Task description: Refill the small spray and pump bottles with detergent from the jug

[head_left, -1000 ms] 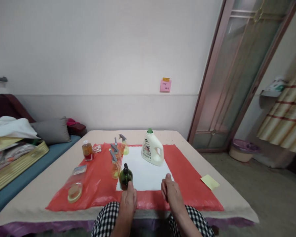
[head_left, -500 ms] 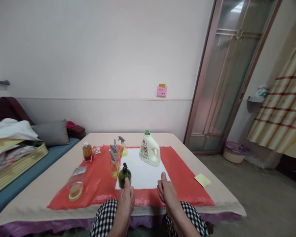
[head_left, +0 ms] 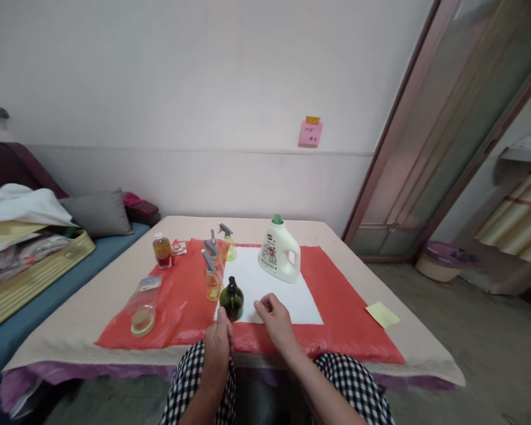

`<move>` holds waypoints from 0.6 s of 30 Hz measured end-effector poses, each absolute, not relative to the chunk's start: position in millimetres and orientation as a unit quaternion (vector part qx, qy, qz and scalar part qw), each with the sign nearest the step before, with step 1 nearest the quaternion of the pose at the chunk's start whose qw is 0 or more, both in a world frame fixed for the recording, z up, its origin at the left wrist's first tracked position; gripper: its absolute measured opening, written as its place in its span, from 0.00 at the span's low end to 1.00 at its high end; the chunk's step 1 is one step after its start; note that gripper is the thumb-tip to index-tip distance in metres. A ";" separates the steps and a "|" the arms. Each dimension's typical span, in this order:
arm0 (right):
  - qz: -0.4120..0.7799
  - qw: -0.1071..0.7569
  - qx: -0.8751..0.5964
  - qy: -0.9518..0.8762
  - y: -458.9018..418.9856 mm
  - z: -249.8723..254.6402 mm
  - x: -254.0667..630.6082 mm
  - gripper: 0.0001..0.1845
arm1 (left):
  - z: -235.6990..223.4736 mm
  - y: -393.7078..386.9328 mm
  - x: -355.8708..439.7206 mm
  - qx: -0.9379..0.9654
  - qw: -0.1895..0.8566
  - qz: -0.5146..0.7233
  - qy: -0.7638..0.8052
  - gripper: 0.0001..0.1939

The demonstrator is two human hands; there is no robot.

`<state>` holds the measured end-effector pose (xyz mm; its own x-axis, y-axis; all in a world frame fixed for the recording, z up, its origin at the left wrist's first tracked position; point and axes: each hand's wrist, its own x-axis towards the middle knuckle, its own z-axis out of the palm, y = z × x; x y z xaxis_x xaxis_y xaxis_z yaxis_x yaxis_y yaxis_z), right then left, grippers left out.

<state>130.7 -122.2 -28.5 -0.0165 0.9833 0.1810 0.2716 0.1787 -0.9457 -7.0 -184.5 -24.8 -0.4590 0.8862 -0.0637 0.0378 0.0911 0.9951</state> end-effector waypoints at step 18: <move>0.287 0.497 -0.504 -0.646 -53.6 -1.2 87.6 0.10 | -32.4 -126.8 -11.9 0.528 0.064 0.522 0.666 0.34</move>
<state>87.6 -53.6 -1.2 0.0013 0.9360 0.3520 0.3661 0.3271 -0.8712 -11.9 -126.8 -32.4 -0.4334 0.7714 0.4660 0.6371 -0.1035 0.7638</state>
